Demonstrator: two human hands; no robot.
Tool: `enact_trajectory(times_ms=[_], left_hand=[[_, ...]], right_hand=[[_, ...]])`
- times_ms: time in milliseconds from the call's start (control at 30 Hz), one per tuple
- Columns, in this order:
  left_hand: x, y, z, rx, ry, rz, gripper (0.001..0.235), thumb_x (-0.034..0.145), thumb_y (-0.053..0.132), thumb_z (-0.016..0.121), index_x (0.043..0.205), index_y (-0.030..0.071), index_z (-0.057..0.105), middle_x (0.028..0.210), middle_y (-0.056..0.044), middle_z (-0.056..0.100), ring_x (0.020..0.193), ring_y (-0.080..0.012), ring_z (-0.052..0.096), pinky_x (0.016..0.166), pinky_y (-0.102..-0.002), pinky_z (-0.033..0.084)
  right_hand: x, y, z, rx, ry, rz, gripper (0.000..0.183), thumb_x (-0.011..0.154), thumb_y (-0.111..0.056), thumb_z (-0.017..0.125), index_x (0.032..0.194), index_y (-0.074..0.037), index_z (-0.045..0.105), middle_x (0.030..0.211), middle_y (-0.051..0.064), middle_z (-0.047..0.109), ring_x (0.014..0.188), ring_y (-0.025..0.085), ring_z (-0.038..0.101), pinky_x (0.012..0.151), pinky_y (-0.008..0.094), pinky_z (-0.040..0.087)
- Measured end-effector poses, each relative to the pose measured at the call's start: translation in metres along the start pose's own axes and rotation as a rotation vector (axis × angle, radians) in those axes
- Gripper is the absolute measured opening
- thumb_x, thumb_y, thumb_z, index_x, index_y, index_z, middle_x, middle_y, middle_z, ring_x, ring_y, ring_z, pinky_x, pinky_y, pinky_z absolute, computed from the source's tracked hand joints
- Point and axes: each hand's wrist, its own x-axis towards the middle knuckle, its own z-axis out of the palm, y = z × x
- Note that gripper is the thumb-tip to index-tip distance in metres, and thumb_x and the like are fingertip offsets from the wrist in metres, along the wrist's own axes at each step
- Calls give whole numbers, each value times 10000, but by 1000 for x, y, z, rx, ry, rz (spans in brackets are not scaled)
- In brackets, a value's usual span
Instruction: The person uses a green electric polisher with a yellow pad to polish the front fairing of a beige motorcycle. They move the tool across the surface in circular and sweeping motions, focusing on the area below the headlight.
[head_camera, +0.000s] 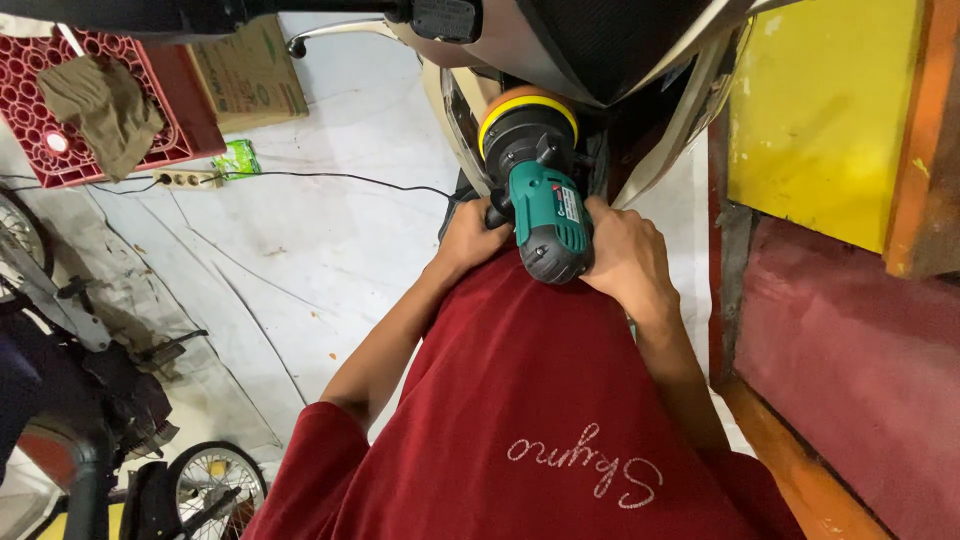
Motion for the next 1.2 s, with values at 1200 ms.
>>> enact_trajectory(times_ms=[1200], left_hand=[[-7, 1, 17, -145, 17, -23, 289, 839, 227, 764, 878, -49, 685, 703, -22, 647, 672, -73, 532, 606, -331, 500]], right_hand=[[-3, 39, 13, -12, 0, -56, 658, 562, -324, 919, 1059, -53, 582, 863, 247, 719, 860, 490, 694, 746, 555, 561]])
